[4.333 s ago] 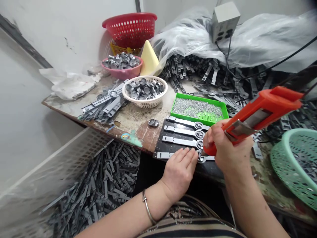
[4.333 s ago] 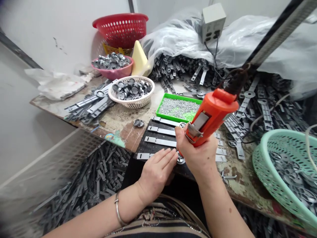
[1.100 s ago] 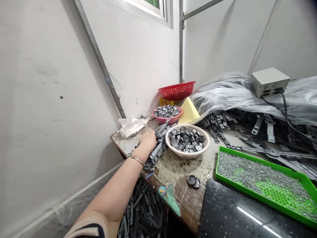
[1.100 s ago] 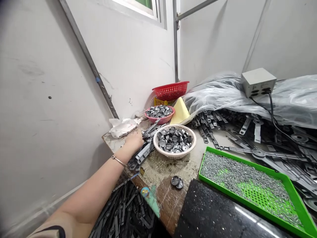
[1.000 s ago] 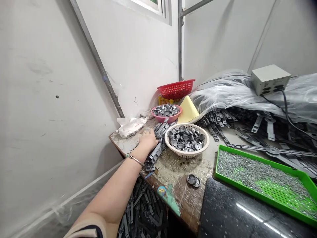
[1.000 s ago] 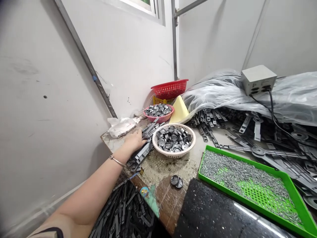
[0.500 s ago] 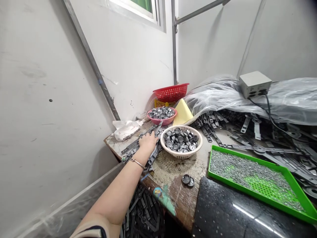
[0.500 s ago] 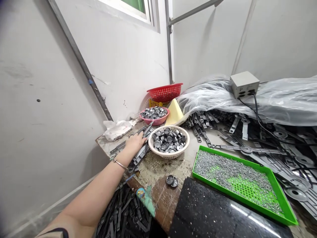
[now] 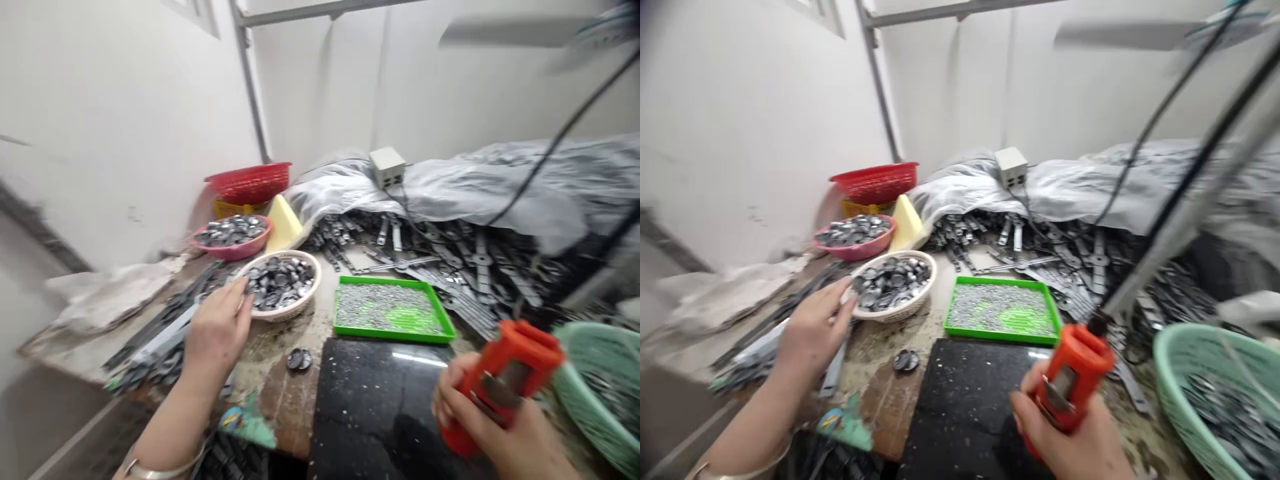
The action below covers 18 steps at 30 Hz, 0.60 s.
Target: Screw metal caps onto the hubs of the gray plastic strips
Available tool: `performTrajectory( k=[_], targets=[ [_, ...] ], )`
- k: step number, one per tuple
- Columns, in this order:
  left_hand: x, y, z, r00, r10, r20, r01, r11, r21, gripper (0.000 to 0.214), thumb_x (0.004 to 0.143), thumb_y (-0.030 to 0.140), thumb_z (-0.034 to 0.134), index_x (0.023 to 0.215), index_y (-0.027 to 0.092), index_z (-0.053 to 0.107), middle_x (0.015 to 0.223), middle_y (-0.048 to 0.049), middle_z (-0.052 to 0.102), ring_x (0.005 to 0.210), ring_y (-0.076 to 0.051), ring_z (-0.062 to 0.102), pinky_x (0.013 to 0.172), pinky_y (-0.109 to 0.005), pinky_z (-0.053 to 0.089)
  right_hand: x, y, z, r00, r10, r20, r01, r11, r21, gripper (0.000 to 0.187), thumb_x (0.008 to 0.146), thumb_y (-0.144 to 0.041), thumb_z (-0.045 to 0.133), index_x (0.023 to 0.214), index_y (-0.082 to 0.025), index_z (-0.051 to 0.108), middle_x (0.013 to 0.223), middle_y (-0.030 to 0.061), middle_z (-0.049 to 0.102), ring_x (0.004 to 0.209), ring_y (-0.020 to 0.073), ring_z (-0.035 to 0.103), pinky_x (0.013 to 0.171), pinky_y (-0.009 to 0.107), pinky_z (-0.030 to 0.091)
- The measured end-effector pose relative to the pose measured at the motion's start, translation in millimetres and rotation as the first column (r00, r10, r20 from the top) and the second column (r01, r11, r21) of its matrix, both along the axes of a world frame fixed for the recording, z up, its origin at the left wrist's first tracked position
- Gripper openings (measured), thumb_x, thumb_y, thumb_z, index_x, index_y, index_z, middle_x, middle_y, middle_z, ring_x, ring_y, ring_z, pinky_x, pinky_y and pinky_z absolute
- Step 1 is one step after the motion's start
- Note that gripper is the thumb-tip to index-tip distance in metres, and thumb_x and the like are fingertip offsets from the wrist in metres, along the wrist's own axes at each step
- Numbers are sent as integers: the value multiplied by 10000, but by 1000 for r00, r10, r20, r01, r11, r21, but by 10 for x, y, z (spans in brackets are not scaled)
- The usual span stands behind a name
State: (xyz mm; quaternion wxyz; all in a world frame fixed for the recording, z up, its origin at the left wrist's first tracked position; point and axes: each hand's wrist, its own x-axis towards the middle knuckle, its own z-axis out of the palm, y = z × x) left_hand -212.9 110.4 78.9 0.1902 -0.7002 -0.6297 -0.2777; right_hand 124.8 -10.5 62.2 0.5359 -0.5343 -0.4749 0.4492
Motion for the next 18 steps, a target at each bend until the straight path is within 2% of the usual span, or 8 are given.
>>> performTrajectory(
  k=[1,3,6,12,14,18],
  targets=[
    [97,-24,-16,993,-105,49,97,987,130,362,936,304,431,1260,171,521,1230,-112,594,1121,-234,554,1021,-383,401,48,38,35,1000,-2,28,3,999,-37,264,755,-420,681,758,-212,518,603,-14,554,556,148,535,507,275,433],
    [321,-78,-44,956,-280,85,249,931,267,345,920,241,491,1263,223,522,1185,-76,618,1065,-216,586,1000,-388,427,153,122,86,997,-56,56,58,998,-31,295,737,-435,694,785,-201,522,637,1,570,610,165,552,539,285,437],
    [701,-176,-72,895,-431,115,384,875,293,352,899,157,528,1244,228,538,1111,-68,642,987,-197,612,946,-376,470,330,206,102,984,-163,66,163,987,8,353,715,-463,705,846,-186,530,722,24,596,714,190,577,596,296,451],
    [1406,-301,-159,751,-637,174,587,764,267,337,896,97,513,1219,185,550,1038,-78,660,944,-198,606,866,-368,501,682,251,80,923,-308,231,332,941,-71,543,673,-561,700,1000,-161,535,945,82,642,867,238,595,680,319,478],
    [1619,-314,-178,717,-669,196,635,743,213,304,908,110,494,1197,171,563,1028,-80,665,935,-202,606,846,-367,504,774,241,128,927,-269,261,296,953,-69,553,697,-573,669,1035,-157,533,996,97,649,913,250,600,728,331,491],
    [2011,-261,-157,721,-661,209,668,743,44,254,917,142,480,1142,153,599,1024,-78,674,922,-215,608,824,-380,512,960,177,283,911,-49,410,104,988,-114,442,773,-537,588,1024,-174,586,1050,94,662,1009,277,600,866,375,480]
  ],
)
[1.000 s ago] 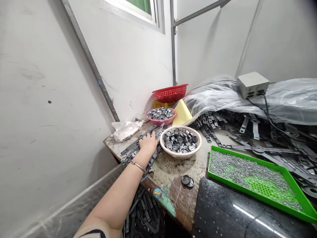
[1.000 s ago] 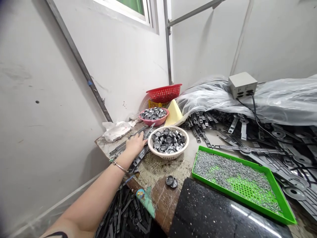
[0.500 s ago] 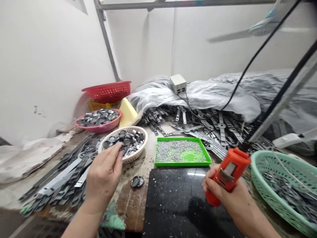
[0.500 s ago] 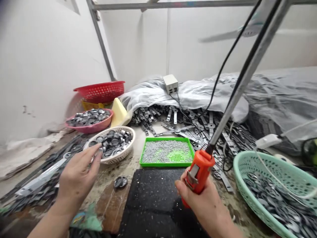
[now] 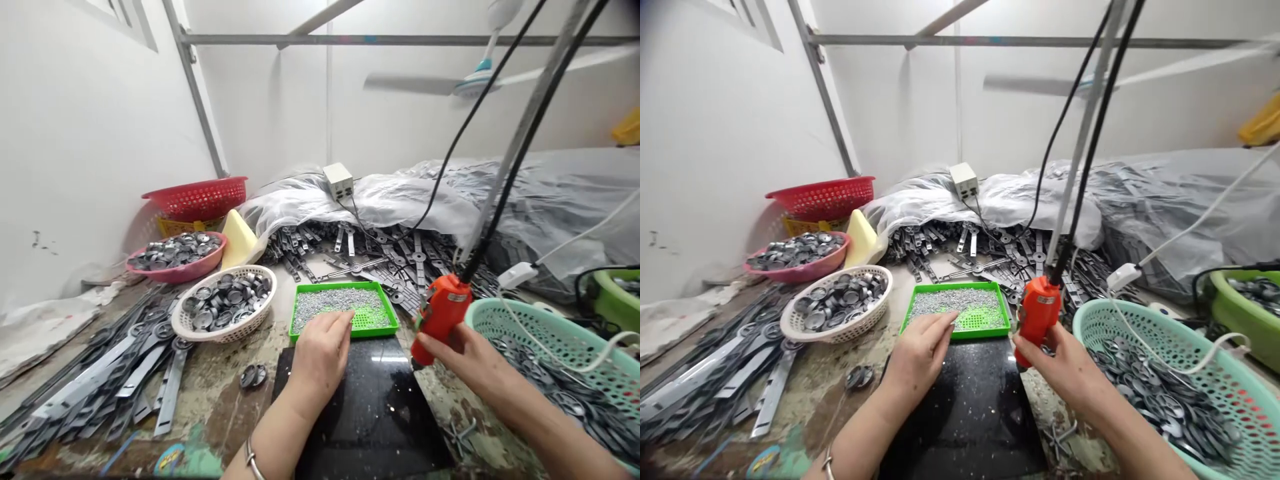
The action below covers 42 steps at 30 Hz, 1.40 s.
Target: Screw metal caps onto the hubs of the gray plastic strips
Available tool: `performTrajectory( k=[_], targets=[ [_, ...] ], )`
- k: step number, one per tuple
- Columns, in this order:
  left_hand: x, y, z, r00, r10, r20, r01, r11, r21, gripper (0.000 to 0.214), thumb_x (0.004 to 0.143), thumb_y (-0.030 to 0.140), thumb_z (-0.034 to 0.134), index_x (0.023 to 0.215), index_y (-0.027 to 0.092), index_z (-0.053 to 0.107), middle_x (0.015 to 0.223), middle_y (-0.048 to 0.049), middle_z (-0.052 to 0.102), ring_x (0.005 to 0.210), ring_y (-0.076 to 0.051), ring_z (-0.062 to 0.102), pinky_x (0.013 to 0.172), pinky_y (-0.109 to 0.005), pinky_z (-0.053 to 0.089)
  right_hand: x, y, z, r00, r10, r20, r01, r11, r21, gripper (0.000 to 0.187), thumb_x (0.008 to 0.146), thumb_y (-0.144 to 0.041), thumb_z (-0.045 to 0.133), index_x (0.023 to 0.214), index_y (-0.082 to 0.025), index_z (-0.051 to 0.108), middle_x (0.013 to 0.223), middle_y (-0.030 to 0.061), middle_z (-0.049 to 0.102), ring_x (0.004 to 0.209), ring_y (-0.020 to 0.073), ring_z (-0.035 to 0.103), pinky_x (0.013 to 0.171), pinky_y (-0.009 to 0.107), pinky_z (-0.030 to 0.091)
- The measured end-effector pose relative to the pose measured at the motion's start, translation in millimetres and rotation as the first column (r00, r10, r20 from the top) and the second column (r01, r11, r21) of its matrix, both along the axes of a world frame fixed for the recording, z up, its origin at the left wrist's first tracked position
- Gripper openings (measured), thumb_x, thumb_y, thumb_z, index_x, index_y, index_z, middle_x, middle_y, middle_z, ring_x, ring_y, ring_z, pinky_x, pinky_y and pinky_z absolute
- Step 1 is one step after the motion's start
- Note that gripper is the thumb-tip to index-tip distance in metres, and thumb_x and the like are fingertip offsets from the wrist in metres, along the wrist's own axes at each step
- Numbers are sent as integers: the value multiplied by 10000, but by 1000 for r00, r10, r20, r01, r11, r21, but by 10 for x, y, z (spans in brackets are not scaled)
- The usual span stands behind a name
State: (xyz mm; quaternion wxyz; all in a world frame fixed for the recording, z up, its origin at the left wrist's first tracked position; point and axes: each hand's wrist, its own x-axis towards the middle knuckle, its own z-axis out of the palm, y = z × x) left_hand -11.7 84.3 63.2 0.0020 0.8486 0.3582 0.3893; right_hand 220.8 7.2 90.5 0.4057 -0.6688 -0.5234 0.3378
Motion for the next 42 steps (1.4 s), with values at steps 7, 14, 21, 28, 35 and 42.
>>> performTrajectory(
  k=[7,14,21,28,35,42],
  targets=[
    [519,298,68,996,42,-81,-51,993,-111,218,871,102,529,1048,149,649,958,-77,691,868,-238,629,756,-384,533,489,-18,167,906,182,382,-207,978,27,431,790,-256,476,1207,-217,576,1277,53,583,1199,254,517,1050,390,369],
    [757,377,-159,998,40,-44,-48,982,-184,209,914,148,487,1065,160,631,935,-68,676,877,-210,620,778,-339,518,667,920,90,633,223,741,-283,958,-46,289,814,-258,560,1093,-218,624,1012,62,684,969,244,629,816,363,517],
    [870,294,-455,996,-87,-17,80,967,-243,193,925,192,474,1027,180,638,834,-49,668,776,-186,631,720,-292,515,357,2171,-264,490,203,848,-257,963,-83,432,823,-345,571,1195,-126,558,1235,136,574,1155,256,520,964,331,399],
    [898,241,-559,990,-141,-14,130,944,-303,199,918,211,473,1033,212,635,793,-28,664,681,-172,636,610,-252,502,227,2693,-460,331,194,923,-146,977,-153,504,770,-585,544,984,-138,635,1064,161,632,1085,341,512,865,416,372],
    [926,239,-593,987,-157,-24,139,926,-352,178,904,216,491,991,214,647,772,-28,661,672,-177,634,591,-252,492,303,2728,-441,209,259,943,-214,953,-214,230,825,-390,556,851,-186,660,1042,94,632,1058,270,507,883,412,307],
    [926,222,-594,982,-185,-47,155,917,-366,154,901,218,497,941,219,646,756,-21,660,680,-172,633,590,-239,475,375,2743,-370,271,330,904,-172,941,-292,297,863,-415,522,999,-163,601,908,60,645,842,184,587,807,363,417]
  ],
)
